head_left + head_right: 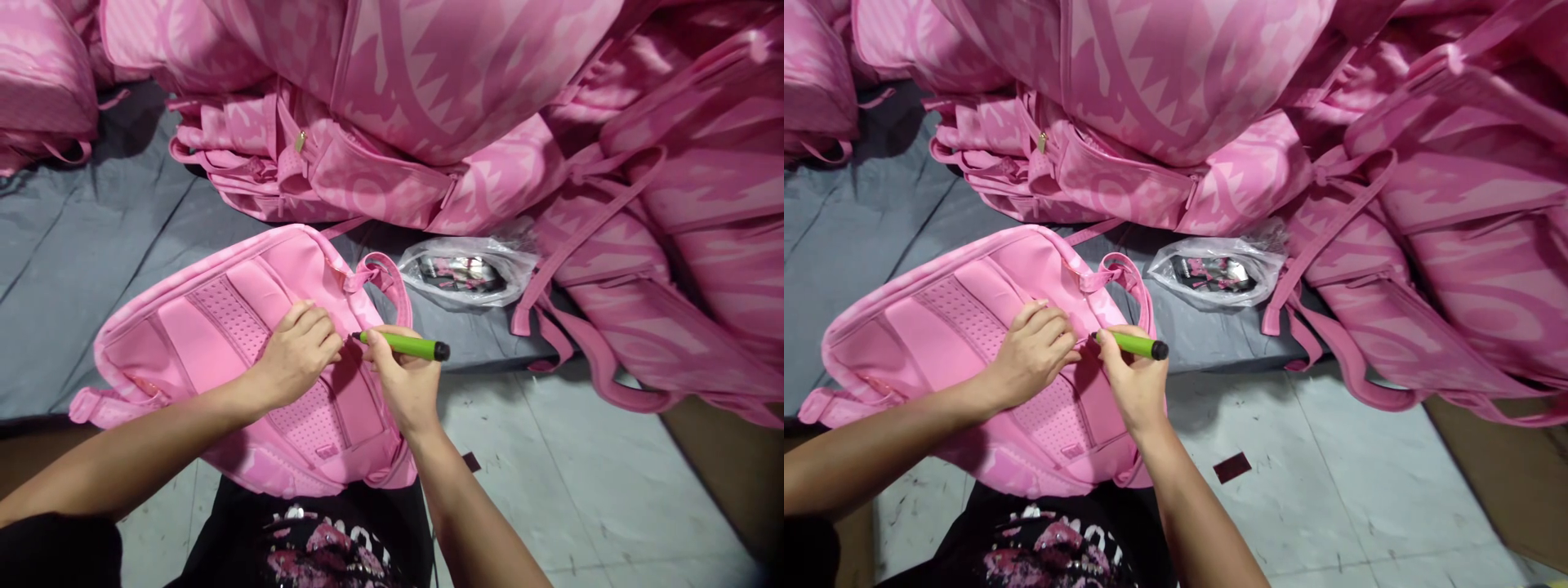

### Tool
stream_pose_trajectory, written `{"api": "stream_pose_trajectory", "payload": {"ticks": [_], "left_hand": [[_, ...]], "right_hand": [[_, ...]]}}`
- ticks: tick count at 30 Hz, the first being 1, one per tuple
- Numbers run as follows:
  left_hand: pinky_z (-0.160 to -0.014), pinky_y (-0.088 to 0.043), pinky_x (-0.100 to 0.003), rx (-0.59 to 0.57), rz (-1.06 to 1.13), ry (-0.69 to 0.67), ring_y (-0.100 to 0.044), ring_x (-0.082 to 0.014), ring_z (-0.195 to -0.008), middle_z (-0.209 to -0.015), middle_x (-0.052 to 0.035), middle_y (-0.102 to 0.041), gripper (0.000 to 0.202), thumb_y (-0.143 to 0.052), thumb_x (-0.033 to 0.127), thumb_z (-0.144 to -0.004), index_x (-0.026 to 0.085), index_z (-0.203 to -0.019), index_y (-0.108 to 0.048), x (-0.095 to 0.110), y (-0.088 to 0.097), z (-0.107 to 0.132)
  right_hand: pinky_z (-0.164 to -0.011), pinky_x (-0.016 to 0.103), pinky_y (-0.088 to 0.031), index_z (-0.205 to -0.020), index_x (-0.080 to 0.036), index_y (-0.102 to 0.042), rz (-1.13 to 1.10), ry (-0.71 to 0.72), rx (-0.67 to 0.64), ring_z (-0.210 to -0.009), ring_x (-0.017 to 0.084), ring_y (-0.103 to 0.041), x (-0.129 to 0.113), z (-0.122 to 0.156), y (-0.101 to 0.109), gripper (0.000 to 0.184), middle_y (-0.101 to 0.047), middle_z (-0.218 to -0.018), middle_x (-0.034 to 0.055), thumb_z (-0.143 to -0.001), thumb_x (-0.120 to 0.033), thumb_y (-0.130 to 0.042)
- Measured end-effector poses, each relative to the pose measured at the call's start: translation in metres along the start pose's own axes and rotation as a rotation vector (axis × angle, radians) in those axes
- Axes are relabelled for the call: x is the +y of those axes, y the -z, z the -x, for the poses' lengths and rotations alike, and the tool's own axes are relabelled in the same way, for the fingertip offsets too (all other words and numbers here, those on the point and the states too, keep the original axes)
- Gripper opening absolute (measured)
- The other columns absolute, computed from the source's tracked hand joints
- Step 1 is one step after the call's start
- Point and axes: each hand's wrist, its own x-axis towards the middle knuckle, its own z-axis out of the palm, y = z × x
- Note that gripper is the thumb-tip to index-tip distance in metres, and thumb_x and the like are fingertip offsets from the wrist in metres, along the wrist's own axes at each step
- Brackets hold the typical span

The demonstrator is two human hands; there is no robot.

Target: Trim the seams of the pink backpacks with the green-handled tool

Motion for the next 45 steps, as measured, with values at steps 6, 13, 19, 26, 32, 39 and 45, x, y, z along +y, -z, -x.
{"api": "stream_pose_trajectory", "payload": {"ticks": [6,13,19,26,32,39,45], "left_hand": [[-0.101,-0.042,-0.043,-0.005,-0.01,-0.002,-0.057,-0.0229,-0.093,-0.088,-0.0054,-0.066,0.013,-0.062,0.028,-0.091,0.016,-0.085,-0.063,0.001,0.001,-0.001],[-0.1,-0.042,-0.042,-0.016,-0.035,-0.007,-0.057,-0.0229,-0.093,-0.087,-0.0057,-0.065,0.013,-0.061,0.028,-0.091,0.016,-0.085,-0.063,0.001,0.003,-0.001],[-0.1,-0.04,-0.042,-0.027,-0.054,-0.014,-0.057,-0.0229,-0.091,-0.086,-0.0054,-0.064,0.014,-0.062,0.029,-0.09,0.016,-0.085,-0.062,0.002,0.007,-0.002],[-0.079,-0.041,-0.038,-0.281,-0.067,-0.23,-0.059,-0.021,-0.076,-0.079,-0.0043,-0.066,0.03,-0.064,0.046,-0.088,0.017,-0.08,-0.062,-0.065,0.047,-0.02],[-0.061,-0.034,-0.034,-0.203,-0.016,-0.092,-0.058,-0.0177,-0.063,-0.066,-0.0007,-0.062,0.037,-0.058,0.049,-0.091,0.018,-0.07,-0.059,-0.037,0.115,-0.016],[-0.057,-0.038,-0.031,-0.15,0.123,0.194,-0.06,-0.0174,-0.06,-0.064,0.0008,-0.064,0.037,-0.06,0.052,-0.09,0.02,-0.072,-0.06,0.009,0.169,0.007],[-0.083,-0.05,-0.027,-0.201,0.248,-0.062,-0.068,-0.0151,-0.095,-0.102,-0.0021,-0.075,0.017,-0.054,0.015,-0.093,0.021,-0.1,-0.069,-0.023,0.121,0.021]], "right_hand": [[-0.053,0.026,-0.05,-0.082,-0.017,-0.069,-0.007,-0.045,-0.047,-0.052,0.014,-0.06,0.0,-0.001,0.003,0.025,-0.065,-0.061,-0.0004,-0.086,-0.042,-0.068],[-0.058,0.029,-0.053,-0.086,-0.018,-0.069,-0.009,-0.007,-0.009,-0.058,0.015,-0.063,0.001,0.001,0.0,0.022,-0.068,-0.066,0.0011,-0.085,-0.04,-0.069],[-0.059,0.029,-0.054,-0.087,-0.019,-0.07,0.007,0.016,0.005,-0.062,0.017,-0.065,0.004,0.003,-0.001,0.021,-0.069,-0.069,0.002,-0.085,-0.039,-0.068],[-0.061,0.031,-0.058,-0.101,-0.018,-0.069,0.029,0.069,0.014,-0.064,0.018,-0.069,0.0,0.014,0.019,0.027,-0.074,-0.08,0.005,-0.086,-0.041,-0.068],[-0.093,0.041,-0.058,-0.122,-0.026,-0.066,0.138,0.563,-0.084,-0.103,0.025,-0.071,-0.036,0.029,-0.003,0.032,-0.074,-0.116,0.0068,-0.091,-0.032,-0.063],[-0.08,0.036,-0.06,-0.129,-0.03,-0.063,0.225,0.867,-0.144,-0.083,0.021,-0.074,-0.079,0.039,0.0,0.039,-0.077,-0.103,0.0024,-0.09,-0.023,-0.063],[-0.078,0.035,-0.06,-0.115,-0.026,-0.069,0.254,0.775,-0.261,-0.088,0.022,-0.074,-0.022,0.017,0.003,0.027,-0.077,-0.102,0.0044,-0.089,-0.022,-0.063]]}}
